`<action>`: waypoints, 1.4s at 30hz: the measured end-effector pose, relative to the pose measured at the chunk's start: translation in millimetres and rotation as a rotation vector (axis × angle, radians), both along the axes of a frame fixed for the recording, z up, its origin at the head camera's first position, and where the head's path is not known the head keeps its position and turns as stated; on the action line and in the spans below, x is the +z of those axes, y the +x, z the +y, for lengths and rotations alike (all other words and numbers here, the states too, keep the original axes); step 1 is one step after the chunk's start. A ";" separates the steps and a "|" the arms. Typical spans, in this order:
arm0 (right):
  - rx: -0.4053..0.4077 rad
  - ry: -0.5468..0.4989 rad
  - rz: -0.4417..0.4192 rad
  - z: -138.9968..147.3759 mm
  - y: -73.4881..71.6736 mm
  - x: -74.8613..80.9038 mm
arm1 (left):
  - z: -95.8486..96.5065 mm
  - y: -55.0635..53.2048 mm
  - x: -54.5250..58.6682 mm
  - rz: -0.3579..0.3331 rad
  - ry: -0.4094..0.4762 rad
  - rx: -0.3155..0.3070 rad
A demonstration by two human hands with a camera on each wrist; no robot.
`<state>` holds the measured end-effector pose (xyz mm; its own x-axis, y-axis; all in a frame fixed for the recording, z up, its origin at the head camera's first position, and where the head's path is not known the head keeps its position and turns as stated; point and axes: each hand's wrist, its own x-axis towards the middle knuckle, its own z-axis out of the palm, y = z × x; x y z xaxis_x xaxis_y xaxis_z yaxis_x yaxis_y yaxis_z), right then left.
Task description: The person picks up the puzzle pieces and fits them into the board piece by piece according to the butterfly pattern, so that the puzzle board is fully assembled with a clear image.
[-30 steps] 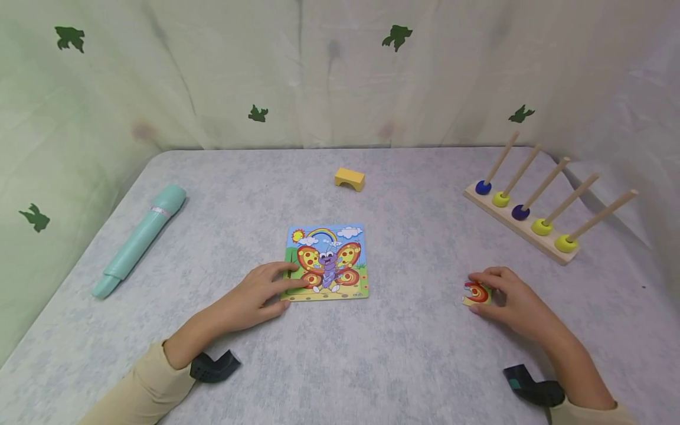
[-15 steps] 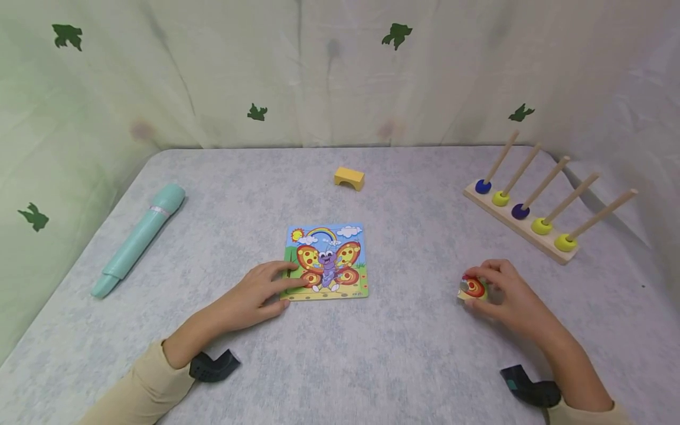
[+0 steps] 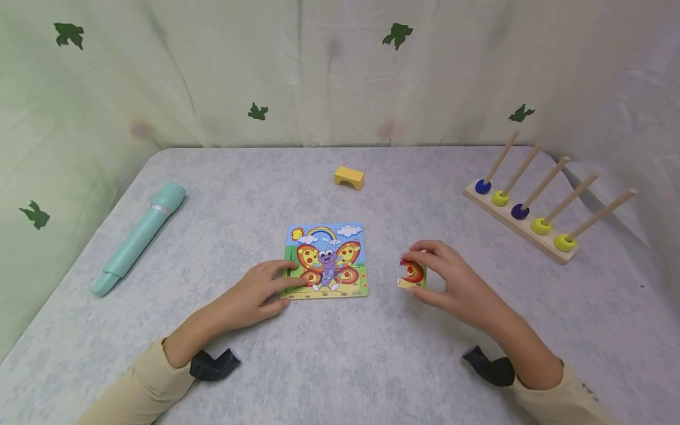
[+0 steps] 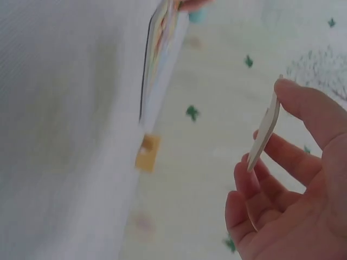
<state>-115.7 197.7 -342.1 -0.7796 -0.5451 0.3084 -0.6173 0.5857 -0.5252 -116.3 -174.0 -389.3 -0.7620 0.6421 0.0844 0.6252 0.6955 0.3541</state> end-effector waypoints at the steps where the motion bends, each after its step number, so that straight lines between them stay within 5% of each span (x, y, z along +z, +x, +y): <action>1: 0.014 -0.004 -0.008 -7.3 -1.7 -0.3 | 0.6 0.1 0.3 0.006 -0.005 0.004; 7: 0.072 0.018 -0.075 -47.8 -10.3 -11.1 | 8.0 2.5 2.4 0.077 -0.057 0.025; 16: 0.153 0.010 -0.119 -79.2 -26.2 -38.6 | 28.7 6.3 8.2 0.106 -0.117 -0.037; 31: 0.098 0.015 -0.209 -92.1 -37.8 -55.8 | 51.4 11.7 10.3 0.373 -0.354 -0.065; 42: 0.027 0.085 -0.178 -87.2 -38.6 -54.2 | 50.5 8.8 9.6 0.246 -0.294 -0.055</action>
